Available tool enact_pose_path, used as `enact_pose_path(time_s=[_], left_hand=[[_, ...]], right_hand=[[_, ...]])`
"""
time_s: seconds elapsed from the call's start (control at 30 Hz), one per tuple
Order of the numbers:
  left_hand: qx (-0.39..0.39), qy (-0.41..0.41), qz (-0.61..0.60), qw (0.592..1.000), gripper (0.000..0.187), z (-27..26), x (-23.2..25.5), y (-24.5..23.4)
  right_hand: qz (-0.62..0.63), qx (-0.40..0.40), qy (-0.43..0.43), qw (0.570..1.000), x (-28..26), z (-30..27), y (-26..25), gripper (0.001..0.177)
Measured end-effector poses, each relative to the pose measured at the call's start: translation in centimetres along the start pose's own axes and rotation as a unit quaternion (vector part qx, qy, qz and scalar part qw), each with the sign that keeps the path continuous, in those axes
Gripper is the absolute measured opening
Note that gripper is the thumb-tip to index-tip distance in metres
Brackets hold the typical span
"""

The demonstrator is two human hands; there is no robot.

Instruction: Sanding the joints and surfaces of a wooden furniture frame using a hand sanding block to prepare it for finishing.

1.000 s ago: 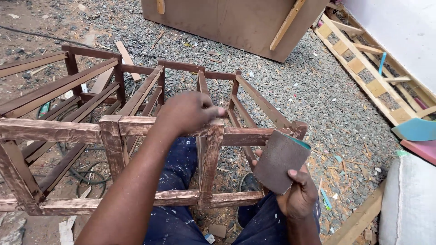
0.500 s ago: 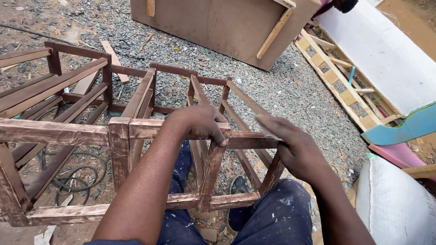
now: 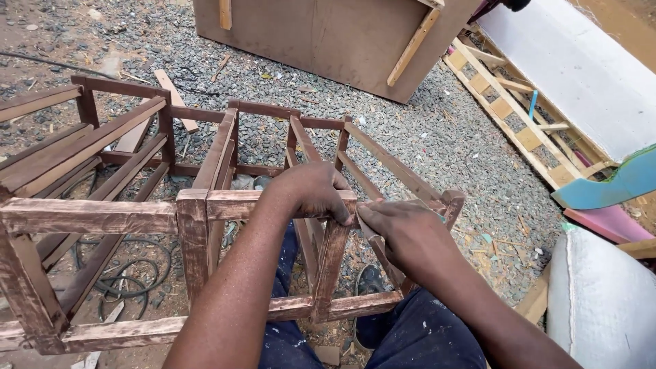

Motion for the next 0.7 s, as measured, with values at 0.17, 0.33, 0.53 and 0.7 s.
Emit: enact_pose_path(time_s=[0.17, 0.33, 0.53, 0.7], left_hand=[[0.006, 0.002, 0.008, 1.0, 0.033, 0.9, -0.2, 0.7], [0.004, -0.011, 0.012, 1.0, 0.033, 0.6, 0.0, 0.2], [0.009, -0.013, 0.04, 0.999, 0.041, -0.3, 0.8, -0.1], [0.073, 0.06, 0.166, 0.982, 0.062, -1.7, 2.4, -0.3]], right_hand=[[0.007, 0.007, 0.022, 1.0, 1.7, 1.0, 2.3, 0.052], [0.021, 0.04, 0.017, 0.999, 0.9, 0.9, 2.6, 0.043], [0.024, 0.053, 0.064, 0.996, -0.6, -0.2, 1.6, 0.041], [0.283, 0.179, 0.245, 0.91, -0.6, -4.6, -0.8, 0.057]])
Point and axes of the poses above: each hand's wrist, its own z-axis towards the middle knuckle, its own y-axis out of the palm, x = y × z, the point moved 3 cm from there along z, towards the middle knuckle, and after that the axes turned 1 degree about x, right-handed, at the moved point
